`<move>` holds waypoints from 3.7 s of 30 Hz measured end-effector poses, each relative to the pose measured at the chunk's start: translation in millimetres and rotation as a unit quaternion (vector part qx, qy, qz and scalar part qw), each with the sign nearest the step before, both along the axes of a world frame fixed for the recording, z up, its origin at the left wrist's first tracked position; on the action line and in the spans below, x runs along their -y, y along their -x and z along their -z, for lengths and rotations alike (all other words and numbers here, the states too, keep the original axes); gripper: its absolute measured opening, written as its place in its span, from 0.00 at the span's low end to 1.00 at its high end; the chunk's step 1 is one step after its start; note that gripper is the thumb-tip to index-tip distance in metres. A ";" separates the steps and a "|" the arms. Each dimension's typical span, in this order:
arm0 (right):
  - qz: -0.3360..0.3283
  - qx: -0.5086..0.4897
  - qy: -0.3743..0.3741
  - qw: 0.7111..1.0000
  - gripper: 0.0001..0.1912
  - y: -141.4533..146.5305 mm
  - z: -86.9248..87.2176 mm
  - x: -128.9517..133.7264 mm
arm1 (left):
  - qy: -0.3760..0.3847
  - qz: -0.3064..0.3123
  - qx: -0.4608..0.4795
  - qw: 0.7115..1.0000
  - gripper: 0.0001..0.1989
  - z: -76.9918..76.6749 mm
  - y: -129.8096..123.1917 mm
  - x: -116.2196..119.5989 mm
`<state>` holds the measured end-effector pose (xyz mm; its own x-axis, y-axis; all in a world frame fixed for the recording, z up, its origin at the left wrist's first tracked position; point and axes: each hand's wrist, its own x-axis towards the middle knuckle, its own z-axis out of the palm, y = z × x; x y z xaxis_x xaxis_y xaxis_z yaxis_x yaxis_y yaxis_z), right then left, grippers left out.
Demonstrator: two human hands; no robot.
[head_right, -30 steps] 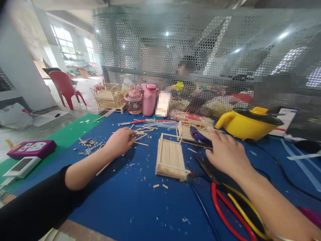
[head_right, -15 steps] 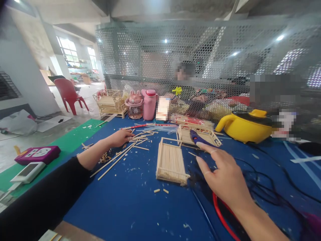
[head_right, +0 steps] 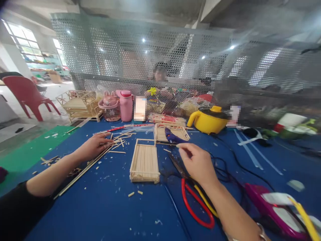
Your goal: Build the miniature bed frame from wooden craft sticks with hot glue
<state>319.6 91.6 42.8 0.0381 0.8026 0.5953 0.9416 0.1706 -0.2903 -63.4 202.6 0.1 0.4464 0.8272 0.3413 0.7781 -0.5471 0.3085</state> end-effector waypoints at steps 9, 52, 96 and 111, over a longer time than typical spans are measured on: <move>0.035 0.121 0.159 0.979 0.17 -2.2 12.2 -17.9 | -0.062 -0.043 0.058 0.995 0.17 -15.1 -4.2 17.5; -0.236 0.168 -0.136 0.947 0.06 91.0 18.7 50.6 | 0.186 0.098 0.193 0.959 0.11 -19.9 -78.6 117.5; -0.021 0.172 -0.042 0.984 0.12 35.3 19.1 101.7 | 0.169 0.111 -0.156 0.967 0.12 -47.9 -58.3 148.9; 0.032 0.085 -0.047 0.995 0.15 17.4 52.9 116.4 | 0.125 -0.137 -0.125 0.975 0.24 -39.6 -11.0 73.4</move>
